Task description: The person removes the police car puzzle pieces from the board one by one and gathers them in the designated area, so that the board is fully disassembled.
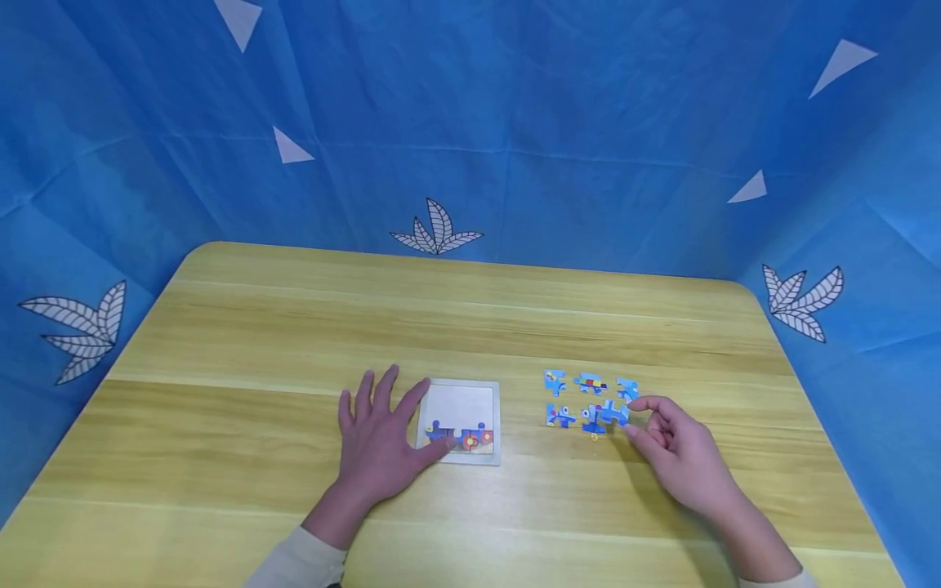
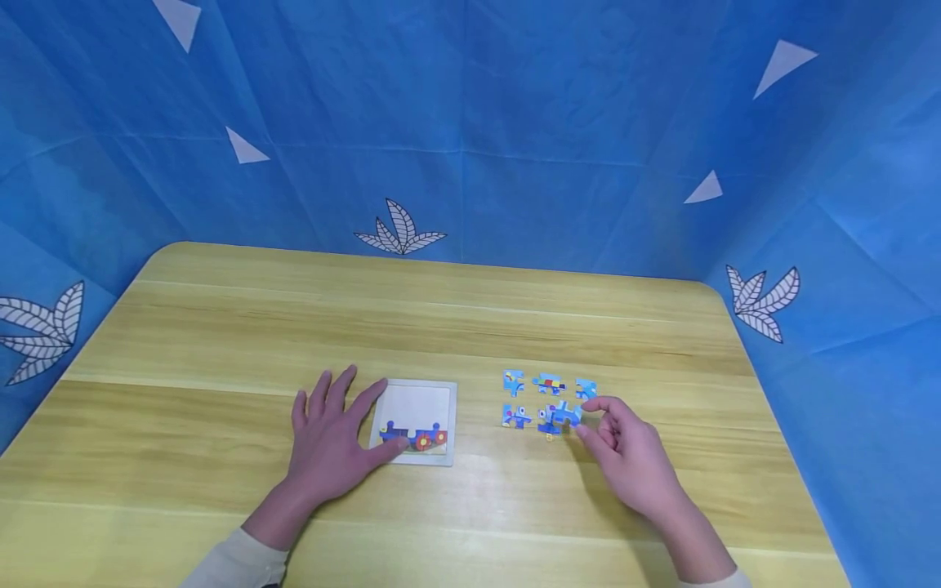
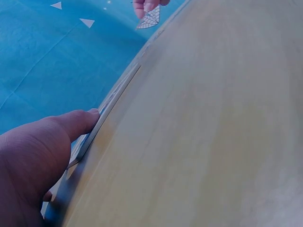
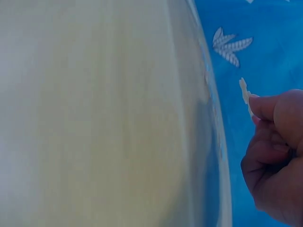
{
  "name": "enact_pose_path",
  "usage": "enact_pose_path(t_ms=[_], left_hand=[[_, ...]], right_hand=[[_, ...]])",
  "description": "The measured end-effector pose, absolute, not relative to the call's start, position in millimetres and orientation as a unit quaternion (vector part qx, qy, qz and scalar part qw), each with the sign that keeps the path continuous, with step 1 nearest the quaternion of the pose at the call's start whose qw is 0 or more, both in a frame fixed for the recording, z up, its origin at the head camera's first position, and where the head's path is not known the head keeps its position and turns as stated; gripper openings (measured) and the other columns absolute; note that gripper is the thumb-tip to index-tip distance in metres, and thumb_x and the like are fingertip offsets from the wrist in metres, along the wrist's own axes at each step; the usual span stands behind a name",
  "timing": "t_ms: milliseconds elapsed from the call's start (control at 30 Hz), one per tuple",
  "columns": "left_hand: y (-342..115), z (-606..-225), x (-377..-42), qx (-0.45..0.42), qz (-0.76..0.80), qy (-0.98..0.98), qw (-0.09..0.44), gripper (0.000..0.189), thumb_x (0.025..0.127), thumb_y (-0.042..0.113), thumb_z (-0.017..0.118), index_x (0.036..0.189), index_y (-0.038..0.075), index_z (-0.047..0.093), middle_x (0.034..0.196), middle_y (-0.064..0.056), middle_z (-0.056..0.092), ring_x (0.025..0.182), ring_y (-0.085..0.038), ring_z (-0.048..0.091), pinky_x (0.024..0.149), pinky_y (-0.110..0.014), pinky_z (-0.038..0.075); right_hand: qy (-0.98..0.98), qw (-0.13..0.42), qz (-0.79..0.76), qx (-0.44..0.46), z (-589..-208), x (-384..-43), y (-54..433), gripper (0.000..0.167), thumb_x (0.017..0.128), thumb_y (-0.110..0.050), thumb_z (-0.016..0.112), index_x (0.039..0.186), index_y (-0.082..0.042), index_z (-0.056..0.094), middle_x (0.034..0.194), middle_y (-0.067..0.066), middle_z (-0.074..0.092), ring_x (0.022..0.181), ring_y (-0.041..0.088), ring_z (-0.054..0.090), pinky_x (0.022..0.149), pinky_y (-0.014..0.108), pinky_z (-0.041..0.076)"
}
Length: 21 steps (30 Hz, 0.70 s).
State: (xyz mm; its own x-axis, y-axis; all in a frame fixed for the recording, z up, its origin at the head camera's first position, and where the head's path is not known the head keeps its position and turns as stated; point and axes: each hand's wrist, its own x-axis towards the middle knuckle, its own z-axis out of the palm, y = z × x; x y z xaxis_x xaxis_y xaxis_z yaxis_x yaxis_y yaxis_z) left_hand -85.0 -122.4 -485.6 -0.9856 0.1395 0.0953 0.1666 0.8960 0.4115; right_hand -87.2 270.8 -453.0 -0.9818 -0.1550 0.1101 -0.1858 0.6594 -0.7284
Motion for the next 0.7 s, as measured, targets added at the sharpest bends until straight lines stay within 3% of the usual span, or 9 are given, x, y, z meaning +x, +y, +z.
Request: enact_pose_path(t_ms=[200, 467, 700], left_hand=[[-121.9, -486.1, -85.1, -0.080, -0.215, -0.973, 0.032, 0.087, 0.083, 0.077, 0.056, 0.152, 0.026, 0.045, 0.160, -0.017, 0.022, 0.146, -0.046, 0.004, 0.108, -0.068, -0.004], [-126.0, -487.8, -84.4, -0.088, -0.249, -0.964, 0.044, 0.084, 0.079, 0.063, 0.069, 0.151, 0.027, 0.047, 0.160, -0.018, 0.024, 0.146, -0.046, 0.006, 0.108, -0.068, -0.004], [-126.7, -486.0, -84.9, -0.088, -0.247, -0.964, 0.035, 0.080, 0.079, 0.063, 0.069, 0.148, 0.026, 0.051, 0.161, -0.018, 0.022, 0.147, -0.046, 0.004, 0.108, -0.067, -0.005]], right_hand=[[-0.918, 0.007, 0.390, 0.071, -460.9, -86.6, 289.5, 0.023, 0.097, -0.018, 0.069, 0.114, -0.007, 0.061, 0.067, 0.001, 0.045, 0.054, 0.013, 0.042, 0.053, 0.027, 0.039], [-0.925, -0.009, 0.374, 0.067, -463.5, -87.2, 299.5, 0.023, 0.098, -0.018, 0.068, 0.115, -0.005, 0.061, 0.066, 0.001, 0.045, 0.053, 0.013, 0.042, 0.054, 0.028, 0.039], [-0.930, -0.027, 0.359, 0.080, -467.0, -86.4, 303.6, 0.021, 0.097, -0.015, 0.068, 0.116, -0.007, 0.061, 0.067, -0.001, 0.045, 0.054, 0.012, 0.042, 0.053, 0.028, 0.037]])
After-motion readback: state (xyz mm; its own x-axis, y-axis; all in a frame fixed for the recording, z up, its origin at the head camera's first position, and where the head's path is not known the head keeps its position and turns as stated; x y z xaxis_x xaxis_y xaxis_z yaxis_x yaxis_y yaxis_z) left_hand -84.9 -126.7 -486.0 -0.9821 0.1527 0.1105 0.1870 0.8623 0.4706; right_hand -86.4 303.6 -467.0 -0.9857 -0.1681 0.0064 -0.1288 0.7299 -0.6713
